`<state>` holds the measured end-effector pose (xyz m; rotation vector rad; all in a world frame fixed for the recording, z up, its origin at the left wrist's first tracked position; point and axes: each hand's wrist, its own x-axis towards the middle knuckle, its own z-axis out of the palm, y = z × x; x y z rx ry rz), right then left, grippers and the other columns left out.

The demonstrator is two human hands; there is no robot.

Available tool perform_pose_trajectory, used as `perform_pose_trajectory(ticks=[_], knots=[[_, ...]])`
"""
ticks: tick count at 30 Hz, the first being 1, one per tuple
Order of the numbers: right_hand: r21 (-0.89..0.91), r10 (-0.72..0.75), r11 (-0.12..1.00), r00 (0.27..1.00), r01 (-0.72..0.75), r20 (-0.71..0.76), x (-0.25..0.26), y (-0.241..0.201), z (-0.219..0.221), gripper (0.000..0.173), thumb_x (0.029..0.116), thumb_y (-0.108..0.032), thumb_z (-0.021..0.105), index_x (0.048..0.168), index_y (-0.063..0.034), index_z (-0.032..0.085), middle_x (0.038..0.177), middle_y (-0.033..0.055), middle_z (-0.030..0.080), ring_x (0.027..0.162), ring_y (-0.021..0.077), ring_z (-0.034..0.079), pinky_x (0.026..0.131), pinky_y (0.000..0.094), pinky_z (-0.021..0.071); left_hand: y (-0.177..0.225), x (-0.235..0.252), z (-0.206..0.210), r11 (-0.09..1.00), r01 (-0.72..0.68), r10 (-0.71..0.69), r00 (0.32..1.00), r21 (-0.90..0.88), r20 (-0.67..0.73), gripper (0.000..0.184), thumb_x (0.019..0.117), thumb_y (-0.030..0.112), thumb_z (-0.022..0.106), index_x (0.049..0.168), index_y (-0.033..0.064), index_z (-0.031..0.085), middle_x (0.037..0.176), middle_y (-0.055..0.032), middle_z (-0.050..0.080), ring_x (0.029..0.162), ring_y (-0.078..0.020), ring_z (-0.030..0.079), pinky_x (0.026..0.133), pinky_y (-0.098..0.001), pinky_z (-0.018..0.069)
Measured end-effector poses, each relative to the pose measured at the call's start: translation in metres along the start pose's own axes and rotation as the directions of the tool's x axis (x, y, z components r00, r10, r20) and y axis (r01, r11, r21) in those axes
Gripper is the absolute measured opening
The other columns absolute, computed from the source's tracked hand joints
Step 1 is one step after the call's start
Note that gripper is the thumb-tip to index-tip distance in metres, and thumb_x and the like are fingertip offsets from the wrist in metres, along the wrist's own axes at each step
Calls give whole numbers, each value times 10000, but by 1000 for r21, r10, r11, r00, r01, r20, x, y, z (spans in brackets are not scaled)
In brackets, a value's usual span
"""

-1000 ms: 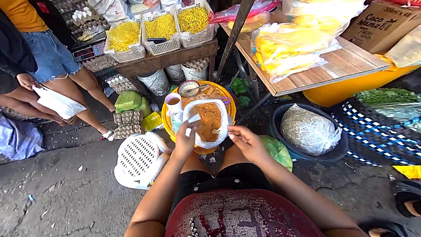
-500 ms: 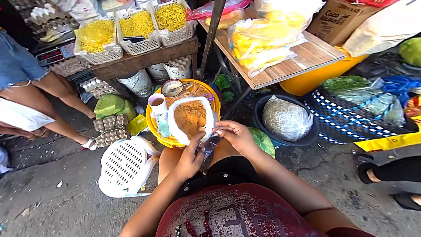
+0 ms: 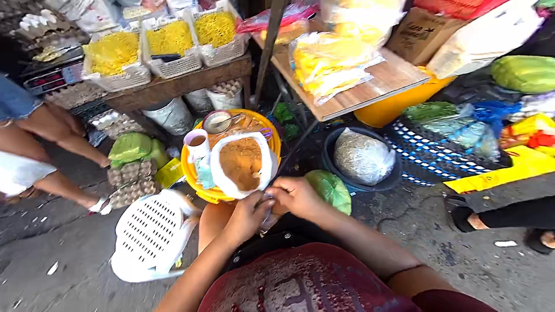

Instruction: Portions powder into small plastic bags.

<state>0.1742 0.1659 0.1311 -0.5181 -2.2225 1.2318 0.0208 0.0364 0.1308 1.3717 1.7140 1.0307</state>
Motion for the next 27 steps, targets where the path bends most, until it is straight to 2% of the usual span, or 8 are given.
perform_pose_trajectory(ticks=[3, 5, 6, 8, 12, 17, 22, 27], knots=[[17, 9, 1000, 998, -8, -68, 0, -3, -2, 327, 1008, -238, 620, 827, 28, 682, 731, 94, 635, 669, 110, 580, 639, 272, 488, 5, 1, 9, 997, 24, -26, 999, -68, -25, 258, 1044, 228, 542, 971, 31, 692, 764, 17, 651, 644, -22, 601, 646, -235, 540], [134, -17, 991, 1000, 20, -22, 1, -6, -10, 187, 968, -90, 647, 1070, 58, 701, 1077, 177, 688, 944, 151, 664, 837, 264, 557, 2, 2, 9, 994, 23, -23, 1000, -111, 1, 239, 1043, 221, 540, 960, 54, 690, 734, 51, 638, 608, 0, 585, 605, -204, 526], [184, -28, 983, 999, 22, 27, 1, -7, -13, 296, 953, -41, 650, 1228, 68, 644, 1290, 223, 615, 1086, 191, 651, 908, 282, 559, -1, 2, 8, 993, 17, -13, 999, -119, 30, 233, 1046, 211, 531, 986, 54, 691, 740, 55, 639, 590, 6, 575, 581, -191, 520], [237, 4, 971, 993, -33, 122, 0, -8, -18, 496, 946, -49, 675, 1412, 47, 536, 1403, 232, 558, 1143, 214, 642, 935, 311, 555, -4, 0, 4, 996, -6, 14, 996, -89, 90, 243, 1058, 207, 512, 1015, 46, 689, 738, 51, 637, 574, 11, 564, 568, -182, 513], [164, 47, 983, 979, -81, 200, -14, -5, -11, 216, 1006, -98, 610, 1111, 42, 737, 1037, 157, 745, 959, 146, 700, 902, 292, 542, -10, -11, 2, 999, -44, 45, 987, -11, 153, 267, 1056, 223, 521, 951, 47, 691, 653, 70, 597, 539, 26, 539, 547, -170, 493], [75, -16, 997, 1000, 18, -26, -29, 5, 22, 449, 1045, -273, 569, 719, 36, 585, 639, 106, 525, 610, 156, 512, 582, 301, 421, -16, -19, 10, 991, -81, 95, 985, -102, 143, 228, 1042, 204, 552, 896, 79, 676, 629, 104, 558, 526, 56, 503, 530, -136, 460], [281, -76, 959, 987, 34, 139, -29, -2, 8, 288, 1002, -145, 648, 1197, 65, 675, 1061, 185, 694, 983, 168, 658, 911, 287, 533, -16, -19, 4, 989, -132, 133, 991, -65, 10, 213, 1032, 176, 533, 932, 64, 685, 669, 89, 612, 547, 51, 550, 540, -139, 498], [106, -48, 994, 996, 40, 76, -42, -1, 10, 218, 1015, -108, 579, 971, 57, 713, 902, 166, 690, 889, 210, 663, 833, 321, 533, -19, -25, 10, 983, -161, 162, 987, -84, 4, 203, 1031, 187, 553, 957, 64, 696, 731, 86, 640, 564, 70, 542, 538, -114, 480]])
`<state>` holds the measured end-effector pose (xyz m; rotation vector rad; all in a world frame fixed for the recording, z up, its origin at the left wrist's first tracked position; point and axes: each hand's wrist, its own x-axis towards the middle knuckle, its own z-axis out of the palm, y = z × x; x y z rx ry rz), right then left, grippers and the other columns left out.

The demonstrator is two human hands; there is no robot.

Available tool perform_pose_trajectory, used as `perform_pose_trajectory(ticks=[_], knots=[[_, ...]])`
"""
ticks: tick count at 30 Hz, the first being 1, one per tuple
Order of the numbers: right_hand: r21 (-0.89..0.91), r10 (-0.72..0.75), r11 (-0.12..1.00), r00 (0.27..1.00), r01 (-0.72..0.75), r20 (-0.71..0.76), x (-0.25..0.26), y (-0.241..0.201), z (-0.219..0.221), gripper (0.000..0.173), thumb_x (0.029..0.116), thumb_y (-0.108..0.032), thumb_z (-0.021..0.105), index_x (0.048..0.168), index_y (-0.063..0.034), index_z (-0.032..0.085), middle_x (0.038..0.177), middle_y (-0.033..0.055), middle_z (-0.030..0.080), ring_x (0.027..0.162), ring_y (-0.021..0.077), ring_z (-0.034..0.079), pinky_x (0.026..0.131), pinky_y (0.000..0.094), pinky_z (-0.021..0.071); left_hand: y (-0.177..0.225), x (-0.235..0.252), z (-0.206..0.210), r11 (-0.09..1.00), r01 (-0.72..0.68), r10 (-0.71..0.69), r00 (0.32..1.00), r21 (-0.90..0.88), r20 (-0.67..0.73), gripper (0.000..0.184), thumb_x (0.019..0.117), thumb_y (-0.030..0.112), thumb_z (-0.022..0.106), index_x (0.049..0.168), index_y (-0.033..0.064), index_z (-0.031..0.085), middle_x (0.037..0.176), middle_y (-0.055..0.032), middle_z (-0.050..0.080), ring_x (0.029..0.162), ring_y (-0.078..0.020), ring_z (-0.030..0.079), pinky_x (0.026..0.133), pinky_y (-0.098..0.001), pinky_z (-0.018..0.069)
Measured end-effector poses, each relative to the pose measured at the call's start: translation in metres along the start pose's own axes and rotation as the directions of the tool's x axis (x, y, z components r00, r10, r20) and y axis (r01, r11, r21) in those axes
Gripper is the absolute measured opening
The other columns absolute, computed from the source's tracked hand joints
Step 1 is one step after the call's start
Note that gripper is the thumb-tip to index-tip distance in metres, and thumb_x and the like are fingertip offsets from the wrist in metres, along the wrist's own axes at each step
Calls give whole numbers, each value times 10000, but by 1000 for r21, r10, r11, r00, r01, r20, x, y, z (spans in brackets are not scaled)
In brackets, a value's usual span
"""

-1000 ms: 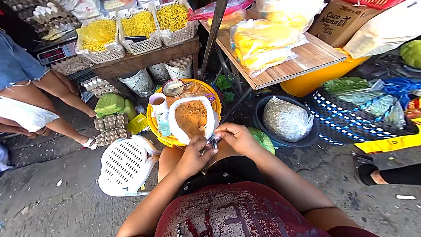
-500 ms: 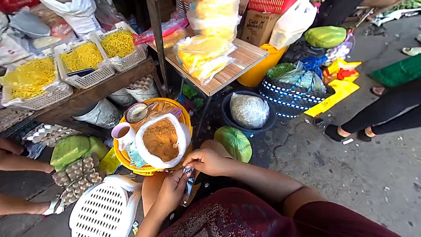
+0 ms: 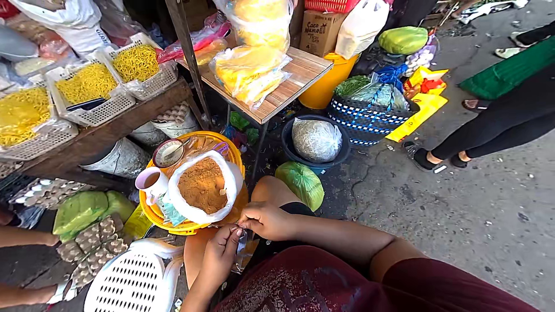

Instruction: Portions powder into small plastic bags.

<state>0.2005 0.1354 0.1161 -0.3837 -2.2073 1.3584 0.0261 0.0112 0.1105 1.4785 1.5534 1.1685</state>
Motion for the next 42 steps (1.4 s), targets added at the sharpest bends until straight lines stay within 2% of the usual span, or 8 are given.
perform_pose_trajectory(ticks=[4, 9, 14, 19, 29, 35, 38, 42], knots=[[-5, 8, 1000, 994, -8, -108, -7, 1, 14, 406, 1067, -219, 516, 788, 56, 618, 666, 113, 544, 638, 145, 530, 606, 277, 435, 0, -3, 4, 999, -44, 45, 999, -23, 30, 207, 1039, 197, 556, 956, 76, 701, 754, 93, 659, 646, 65, 590, 619, -120, 512], [65, -153, 986, 988, 155, -29, -6, 1, 0, 205, 1016, -53, 569, 1035, 73, 730, 937, 172, 726, 886, 184, 697, 855, 293, 558, 9, -4, -6, 999, 44, -44, 999, -5, 11, 100, 982, 176, 640, 961, 96, 697, 732, 120, 651, 570, 77, 550, 534, -111, 477], [-32, -120, 993, 977, 117, -177, -16, 1, 15, 435, 1044, -235, 573, 689, 16, 577, 595, 87, 505, 566, 146, 501, 542, 294, 404, 12, -2, -4, 998, -40, 33, 993, 55, 117, 150, 945, 211, 705, 934, 62, 722, 784, 87, 703, 684, 78, 619, 653, -113, 530], [138, -43, 989, 997, 52, -68, -15, -4, -2, 194, 1013, -82, 597, 1078, 59, 712, 1009, 166, 713, 947, 142, 671, 879, 253, 536, 13, 4, -6, 995, -24, 15, 996, 95, 87, 167, 993, 215, 642, 936, 74, 710, 739, 94, 656, 623, 81, 568, 597, -103, 491], [-84, -88, 994, 968, 70, -233, -16, 4, 4, 457, 1061, -237, 533, 679, 13, 559, 605, 85, 498, 592, 137, 510, 572, 269, 422, 15, 10, -2, 991, -101, 91, 990, 89, 110, 241, 1048, 226, 550, 970, 70, 715, 766, 84, 648, 612, 89, 542, 577, -94, 475], [14, -91, 995, 982, 95, -165, -13, 5, -10, 226, 1027, -83, 554, 1064, 33, 745, 1000, 143, 739, 971, 141, 693, 916, 254, 542, 14, 16, -5, 997, -5, -2, 996, 82, 92, 180, 1009, 222, 621, 1007, 74, 725, 801, 78, 689, 643, 58, 604, 605, -126, 522], [5, -75, 997, 982, 77, -172, -12, 7, -13, 177, 989, -73, 612, 1041, 18, 755, 985, 133, 742, 960, 131, 693, 899, 242, 544, 5, 18, -2, 978, -90, 70, 991, 189, 111, 173, 966, 183, 653, 988, 43, 752, 940, -6, 726, 894, 0, 672, 854, -169, 553], [8, -90, 996, 986, 91, -139, -9, 13, -7, 199, 1003, -124, 613, 1003, 19, 751, 954, 131, 738, 953, 150, 690, 899, 264, 539, 4, 20, 8, 944, -138, 130, 990, 301, 49, 352, 1002, 271, 608, 757, 27, 670, 702, -16, 635, 693, -10, 604, 688, -166, 507]])
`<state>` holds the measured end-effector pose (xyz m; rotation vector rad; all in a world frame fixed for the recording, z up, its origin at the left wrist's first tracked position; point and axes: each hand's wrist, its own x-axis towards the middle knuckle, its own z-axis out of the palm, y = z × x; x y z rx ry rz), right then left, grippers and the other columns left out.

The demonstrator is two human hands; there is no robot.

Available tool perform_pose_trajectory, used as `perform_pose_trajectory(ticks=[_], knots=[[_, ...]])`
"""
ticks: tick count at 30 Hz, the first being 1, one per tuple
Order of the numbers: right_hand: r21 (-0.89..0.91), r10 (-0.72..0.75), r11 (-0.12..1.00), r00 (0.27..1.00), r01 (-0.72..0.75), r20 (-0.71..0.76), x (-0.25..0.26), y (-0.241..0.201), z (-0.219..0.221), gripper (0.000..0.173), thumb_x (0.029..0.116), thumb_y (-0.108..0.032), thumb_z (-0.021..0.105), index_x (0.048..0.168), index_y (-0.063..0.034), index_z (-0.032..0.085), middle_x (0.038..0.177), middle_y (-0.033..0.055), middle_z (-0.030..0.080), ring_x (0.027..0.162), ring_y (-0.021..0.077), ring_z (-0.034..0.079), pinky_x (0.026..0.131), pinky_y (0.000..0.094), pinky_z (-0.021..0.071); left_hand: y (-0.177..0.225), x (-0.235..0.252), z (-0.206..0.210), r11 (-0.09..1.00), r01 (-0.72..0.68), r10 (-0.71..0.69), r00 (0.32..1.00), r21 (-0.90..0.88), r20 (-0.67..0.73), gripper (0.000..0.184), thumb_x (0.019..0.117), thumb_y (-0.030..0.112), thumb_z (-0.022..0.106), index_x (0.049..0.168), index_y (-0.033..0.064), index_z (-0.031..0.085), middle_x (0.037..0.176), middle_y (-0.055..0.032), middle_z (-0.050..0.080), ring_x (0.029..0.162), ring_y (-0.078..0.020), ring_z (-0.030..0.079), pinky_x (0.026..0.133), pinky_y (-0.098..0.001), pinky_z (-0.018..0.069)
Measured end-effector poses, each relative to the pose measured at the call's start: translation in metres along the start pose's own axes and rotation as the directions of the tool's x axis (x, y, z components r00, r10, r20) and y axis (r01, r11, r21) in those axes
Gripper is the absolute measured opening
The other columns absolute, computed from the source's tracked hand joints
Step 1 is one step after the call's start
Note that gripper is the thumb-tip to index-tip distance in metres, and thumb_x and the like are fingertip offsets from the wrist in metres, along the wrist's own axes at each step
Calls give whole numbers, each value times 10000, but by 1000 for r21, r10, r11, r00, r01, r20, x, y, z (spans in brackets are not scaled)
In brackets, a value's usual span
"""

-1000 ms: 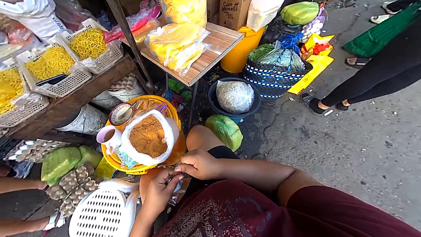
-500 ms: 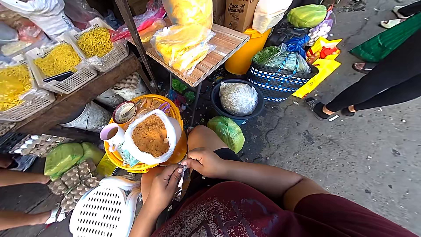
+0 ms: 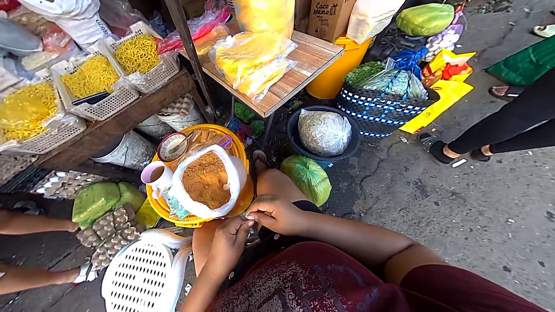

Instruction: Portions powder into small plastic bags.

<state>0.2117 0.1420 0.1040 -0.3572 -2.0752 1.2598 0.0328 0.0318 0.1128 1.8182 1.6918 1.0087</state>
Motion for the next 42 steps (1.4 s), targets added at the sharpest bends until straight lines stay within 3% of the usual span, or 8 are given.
perform_pose_trajectory(ticks=[12, 17, 19, 22, 28, 33, 37, 42], knots=[[93, 64, 993, 997, -68, 47, 40, 13, -13, 150, 940, -161, 717, 958, -25, 777, 948, 46, 735, 967, 32, 655, 900, 193, 524, -9, 7, -12, 957, 282, -264, 945, -74, 191, 230, 1012, 110, 573, 1069, -17, 757, 1019, -111, 757, 973, -113, 712, 949, -302, 548], [83, 145, 983, 973, -162, 182, 59, 12, -25, 187, 1003, -125, 621, 1101, -35, 752, 1075, 27, 752, 984, 7, 687, 905, 194, 561, -12, 5, -9, 890, 408, -399, 913, -202, 88, 235, 989, 226, 661, 885, 16, 660, 742, 24, 603, 656, 15, 546, 647, -169, 473], [102, 229, 962, 951, -253, 206, 67, 14, -27, 227, 1004, -76, 592, 1198, -37, 704, 1098, 15, 755, 985, 17, 697, 907, 223, 572, -13, 7, -13, 915, 392, -380, 917, -97, 122, 274, 1051, 203, 535, 995, -11, 696, 847, -55, 669, 774, -61, 619, 762, -241, 518], [123, 308, 935, 934, -332, 182, 75, 20, -25, 375, 977, 4, 586, 1344, -66, 614, 1084, 22, 760, 961, 42, 711, 889, 247, 580, -11, 9, -14, 916, 391, -383, 919, -92, 93, 244, 1029, 131, 556, 1115, -14, 733, 1037, -103, 745, 950, -71, 695, 914, -245, 545], [451, 328, 797, 915, -402, 235, 70, 30, -20, 879, 845, -56, 753, 1592, -144, 299, 1372, 84, 623, 1236, 185, 631, 1064, 347, 522, -14, 13, -12, 809, 474, -501, 865, -347, 13, 126, 915, 103, 736, 980, 11, 678, 816, 37, 684, 717, 28, 622, 706, -157, 531], [608, 493, 679, 869, -410, 36, 67, 23, 1, 498, 882, 52, 701, 1353, -81, 604, 919, 31, 737, 825, 94, 703, 830, 280, 594, -18, 13, -8, 789, 477, -491, 869, -386, 70, 192, 865, 124, 798, 949, 41, 647, 788, 54, 651, 678, 18, 603, 656, -159, 518], [486, 430, 788, 903, -378, 3, 63, 15, 10, 394, 935, 11, 675, 1323, -21, 617, 1002, 48, 767, 914, 98, 736, 876, 283, 606, -16, 26, -15, 853, 350, -360, 932, -386, 50, 391, 923, 234, 754, 1201, -33, 690, 1163, -91, 690, 1043, -60, 659, 941, -230, 548], [289, 168, 948, 981, -136, -91, 74, 7, -18, 364, 969, -20, 630, 1333, -20, 606, 1097, 33, 754, 984, 119, 730, 896, 318, 615, -13, 41, -31, 896, 182, -119, 977, -406, 177, 167, 977, 145, 688, 1058, 37, 788, 1039, -8, 764, 992, 4, 685, 937, -214, 552]])
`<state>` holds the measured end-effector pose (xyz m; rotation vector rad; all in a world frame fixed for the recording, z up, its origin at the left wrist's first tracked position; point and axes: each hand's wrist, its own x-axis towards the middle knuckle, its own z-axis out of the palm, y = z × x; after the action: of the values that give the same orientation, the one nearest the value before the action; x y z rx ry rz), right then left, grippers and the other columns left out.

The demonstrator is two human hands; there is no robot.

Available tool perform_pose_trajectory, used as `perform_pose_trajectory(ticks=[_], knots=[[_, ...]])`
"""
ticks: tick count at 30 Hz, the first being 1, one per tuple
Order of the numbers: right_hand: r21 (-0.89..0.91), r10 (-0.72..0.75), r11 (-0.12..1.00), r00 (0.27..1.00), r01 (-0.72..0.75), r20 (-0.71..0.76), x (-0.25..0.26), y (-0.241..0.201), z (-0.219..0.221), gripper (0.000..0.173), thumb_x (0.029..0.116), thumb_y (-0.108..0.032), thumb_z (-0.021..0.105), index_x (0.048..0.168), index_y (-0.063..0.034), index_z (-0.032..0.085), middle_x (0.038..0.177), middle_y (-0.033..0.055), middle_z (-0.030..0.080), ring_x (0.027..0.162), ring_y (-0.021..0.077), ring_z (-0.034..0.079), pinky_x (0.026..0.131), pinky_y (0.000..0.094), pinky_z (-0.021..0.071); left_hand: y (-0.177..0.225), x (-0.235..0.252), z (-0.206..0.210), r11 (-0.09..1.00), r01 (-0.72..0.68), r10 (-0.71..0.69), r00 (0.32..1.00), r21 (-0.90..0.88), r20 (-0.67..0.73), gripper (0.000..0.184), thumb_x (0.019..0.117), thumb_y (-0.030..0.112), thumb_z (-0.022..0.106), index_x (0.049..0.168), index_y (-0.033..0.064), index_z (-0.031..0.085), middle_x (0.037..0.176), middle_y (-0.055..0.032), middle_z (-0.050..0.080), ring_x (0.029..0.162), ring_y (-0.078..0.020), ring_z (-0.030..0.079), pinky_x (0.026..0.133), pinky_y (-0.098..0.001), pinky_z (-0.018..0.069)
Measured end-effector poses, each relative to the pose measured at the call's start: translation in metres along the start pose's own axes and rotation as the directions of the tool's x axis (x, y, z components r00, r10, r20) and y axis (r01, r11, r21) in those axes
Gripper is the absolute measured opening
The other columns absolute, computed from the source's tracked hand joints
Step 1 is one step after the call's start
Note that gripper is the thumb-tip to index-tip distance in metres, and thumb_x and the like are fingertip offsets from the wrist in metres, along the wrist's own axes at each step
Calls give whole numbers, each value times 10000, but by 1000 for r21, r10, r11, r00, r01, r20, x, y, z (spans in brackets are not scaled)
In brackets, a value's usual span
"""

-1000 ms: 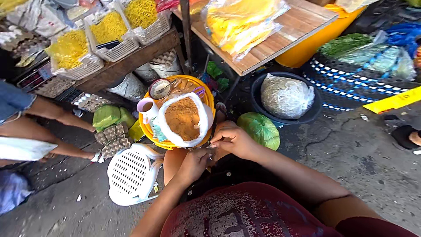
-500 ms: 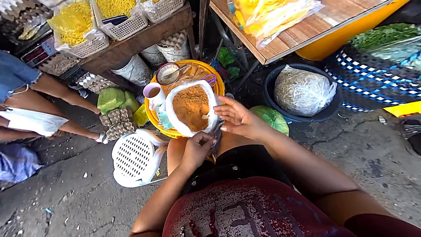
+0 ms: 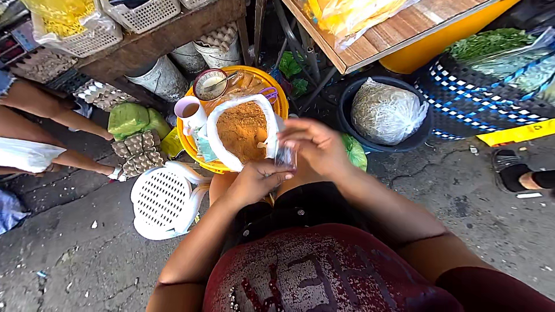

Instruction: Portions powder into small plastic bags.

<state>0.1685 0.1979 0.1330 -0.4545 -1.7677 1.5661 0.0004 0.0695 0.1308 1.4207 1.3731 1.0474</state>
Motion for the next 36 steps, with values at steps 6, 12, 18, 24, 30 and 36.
perform_pose_trajectory(ticks=[6, 12, 18, 24, 30, 36], knots=[[46, -57, 997, 987, 65, -153, 20, -27, -40, 431, 956, -7, 647, 1373, -35, 542, 1024, -1, 764, 965, 124, 735, 941, 348, 601, -15, -10, 5, 998, 52, -57, 987, 37, 147, 333, 989, 237, 680, 1221, 0, 714, 1229, -105, 711, 1160, -96, 653, 1044, -285, 510], [-31, -35, 999, 996, 38, 80, 0, -7, 6, 289, 969, -59, 664, 1256, -30, 661, 1056, 13, 759, 905, 79, 724, 794, 268, 624, 0, 3, 3, 998, 3, -2, 1000, -64, 21, 179, 1004, 141, 653, 1050, 11, 767, 955, -2, 773, 878, -16, 713, 844, -232, 592], [110, -187, 969, 948, 221, -259, 19, -7, -47, 303, 1003, -194, 650, 1303, -207, 606, 1047, -79, 750, 998, 130, 726, 982, 369, 581, -6, -30, -20, 976, 190, -207, 960, 105, 190, 265, 1023, 253, 630, 1144, 58, 762, 1077, -22, 760, 970, -1, 682, 906, -232, 546], [285, 17, 958, 999, -30, 45, -24, 30, 31, 386, 1010, -189, 643, 1389, -121, 618, 1194, 28, 750, 1077, 163, 719, 933, 366, 600, -5, -21, -3, 989, 133, -133, 991, -67, 3, 184, 1015, 161, 638, 1034, 30, 766, 938, 35, 766, 840, 51, 673, 787, -155, 548], [137, 17, 991, 995, -5, -93, 6, 9, -18, 390, 1100, -210, 454, 1452, -60, 530, 1287, 38, 700, 1143, 195, 699, 1037, 397, 557, -24, -52, -22, 950, 306, -309, 947, 57, 82, 241, 1024, 243, 623, 1096, 61, 763, 1040, 17, 759, 940, 26, 670, 882, -211, 537], [169, 117, 976, 986, -136, 116, -17, 25, 38, 350, 1072, -126, 451, 1363, -16, 611, 1107, 82, 763, 1013, 182, 737, 916, 392, 609, -28, -42, 15, 985, 159, -165, 982, -71, -88, 193, 1016, 144, 618, 1046, -12, 728, 947, 4, 725, 869, 33, 651, 835, -178, 544]])
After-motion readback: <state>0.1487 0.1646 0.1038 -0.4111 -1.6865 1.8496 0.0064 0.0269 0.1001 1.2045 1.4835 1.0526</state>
